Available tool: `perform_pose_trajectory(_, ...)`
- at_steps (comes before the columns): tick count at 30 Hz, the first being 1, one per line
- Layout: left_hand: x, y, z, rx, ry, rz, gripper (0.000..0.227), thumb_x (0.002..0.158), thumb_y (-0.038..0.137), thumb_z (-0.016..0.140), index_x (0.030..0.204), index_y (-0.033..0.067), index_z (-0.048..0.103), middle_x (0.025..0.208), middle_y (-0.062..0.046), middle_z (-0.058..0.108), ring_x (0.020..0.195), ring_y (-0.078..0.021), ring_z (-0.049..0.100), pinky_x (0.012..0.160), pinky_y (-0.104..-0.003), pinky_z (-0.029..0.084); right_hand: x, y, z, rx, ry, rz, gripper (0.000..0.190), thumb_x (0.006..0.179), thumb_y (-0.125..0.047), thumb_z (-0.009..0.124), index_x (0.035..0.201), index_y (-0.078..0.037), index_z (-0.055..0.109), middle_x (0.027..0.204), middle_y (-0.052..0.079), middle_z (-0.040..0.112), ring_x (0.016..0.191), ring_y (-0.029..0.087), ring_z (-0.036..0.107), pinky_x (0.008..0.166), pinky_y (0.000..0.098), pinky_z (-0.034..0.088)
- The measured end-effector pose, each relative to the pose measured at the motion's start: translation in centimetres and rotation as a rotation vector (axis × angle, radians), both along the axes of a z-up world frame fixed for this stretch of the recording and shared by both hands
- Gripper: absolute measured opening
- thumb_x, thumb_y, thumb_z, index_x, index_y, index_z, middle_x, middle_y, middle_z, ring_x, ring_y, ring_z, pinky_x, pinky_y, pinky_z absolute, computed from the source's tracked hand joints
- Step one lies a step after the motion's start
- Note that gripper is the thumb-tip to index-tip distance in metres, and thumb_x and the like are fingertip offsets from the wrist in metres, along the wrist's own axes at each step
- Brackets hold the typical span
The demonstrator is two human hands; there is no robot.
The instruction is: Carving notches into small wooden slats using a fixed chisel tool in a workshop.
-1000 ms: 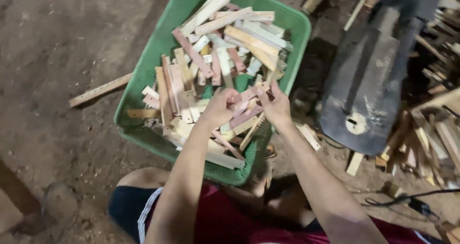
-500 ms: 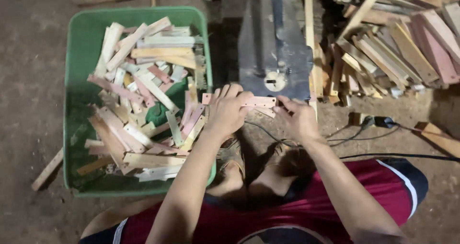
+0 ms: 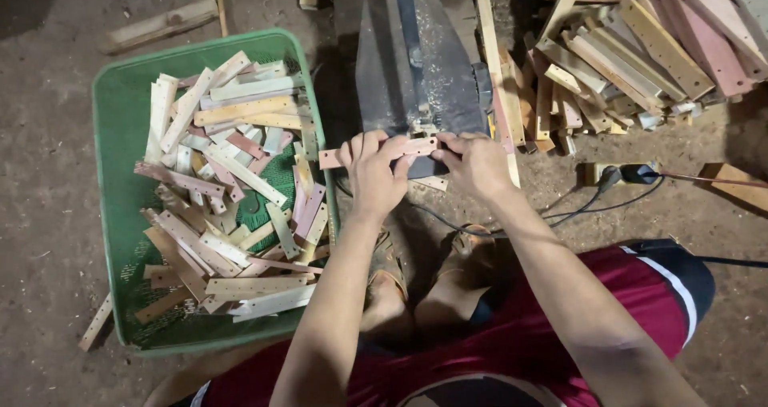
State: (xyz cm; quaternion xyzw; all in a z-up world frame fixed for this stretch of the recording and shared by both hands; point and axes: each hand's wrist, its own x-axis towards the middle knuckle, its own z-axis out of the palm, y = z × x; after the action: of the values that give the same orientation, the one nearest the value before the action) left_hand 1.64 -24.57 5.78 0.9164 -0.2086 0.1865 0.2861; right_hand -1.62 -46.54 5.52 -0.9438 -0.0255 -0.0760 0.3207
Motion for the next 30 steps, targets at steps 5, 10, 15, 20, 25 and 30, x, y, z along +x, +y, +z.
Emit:
perform_pose_trajectory(5, 0.6, -0.3, 0.3, -0.006, 0.052, 0.041, 0.024, 0.077, 0.034, 0.081, 0.101, 0.0316, 0.074, 0.105, 0.004, 0.057, 0.112, -0.0218, 0.050, 0.110, -0.047, 0.027, 1.3, -0.2, -0.5, -0.019, 0.030, -0.005, 0.031, 0.089, -0.032, 0.077, 0.118, -0.021, 0.079, 0.093, 0.008, 0.078, 0.096, 0.034, 0.073, 0.085, 0.0454, 0.058)
perform_pose_trajectory(10, 1.2, -0.4, -0.5, -0.006, 0.099, 0.056, 0.024, 0.078, 0.034, 0.081, 0.101, 0.0347, 0.073, 0.105, 0.006, 0.057, 0.114, -0.0202, 0.050, 0.111, -0.048, 0.025, 1.7, -0.3, -0.9, -0.023, 0.040, -0.001, 0.031, 0.089, -0.031, 0.077, 0.118, -0.021, 0.079, 0.092, 0.008, 0.078, 0.096, 0.033, 0.073, 0.083, 0.0455, 0.058)
perform_pose_trajectory(15, 1.0, -0.4, 0.2, -0.044, 0.119, 0.064, 0.023, 0.077, 0.029, 0.081, 0.098, 0.0348, 0.074, 0.100, 0.006, 0.057, 0.110, -0.0196, 0.051, 0.110, -0.046, 0.027, 2.2, -0.8, -1.9, 0.025, 0.079, -0.013, 0.029, 0.088, -0.030, 0.077, 0.115, -0.021, 0.080, 0.098, 0.008, 0.078, 0.101, 0.032, 0.073, 0.086, 0.0435, 0.058)
perform_pose_trajectory(20, 0.9, -0.6, 0.3, -0.077, 0.085, 0.069, 0.026, 0.075, 0.028, 0.083, 0.098, 0.0344, 0.073, 0.098, 0.006, 0.056, 0.108, -0.0183, 0.051, 0.109, -0.046, 0.028, 2.6, -1.2, -2.5, 0.004, 0.065, 0.002, 0.028, 0.087, -0.028, 0.079, 0.114, -0.019, 0.080, 0.099, 0.009, 0.079, 0.100, 0.034, 0.073, 0.084, 0.0437, 0.059)
perform_pose_trajectory(25, 1.0, -0.6, 0.5, -0.083, 0.072, 0.072, 0.026, 0.075, 0.026, 0.083, 0.098, 0.0323, 0.074, 0.097, 0.005, 0.056, 0.108, -0.0190, 0.051, 0.110, -0.047, 0.027, 2.5, -0.9, -2.0, 0.006, 0.083, -0.021, 0.028, 0.086, -0.030, 0.079, 0.113, -0.021, 0.080, 0.100, 0.008, 0.079, 0.102, 0.032, 0.073, 0.085, 0.0421, 0.059)
perform_pose_trajectory(30, 1.0, -0.6, 0.6, -0.095, 0.077, 0.070, 0.025, 0.075, 0.025, 0.083, 0.098, 0.0319, 0.074, 0.096, 0.006, 0.055, 0.108, -0.0181, 0.051, 0.110, -0.046, 0.026, 2.2, -0.3, 0.0, -0.017, 0.099, -0.029, 0.024, 0.086, -0.032, 0.079, 0.107, -0.020, 0.081, 0.100, 0.010, 0.079, 0.100, 0.034, 0.073, 0.083, 0.0429, 0.060)
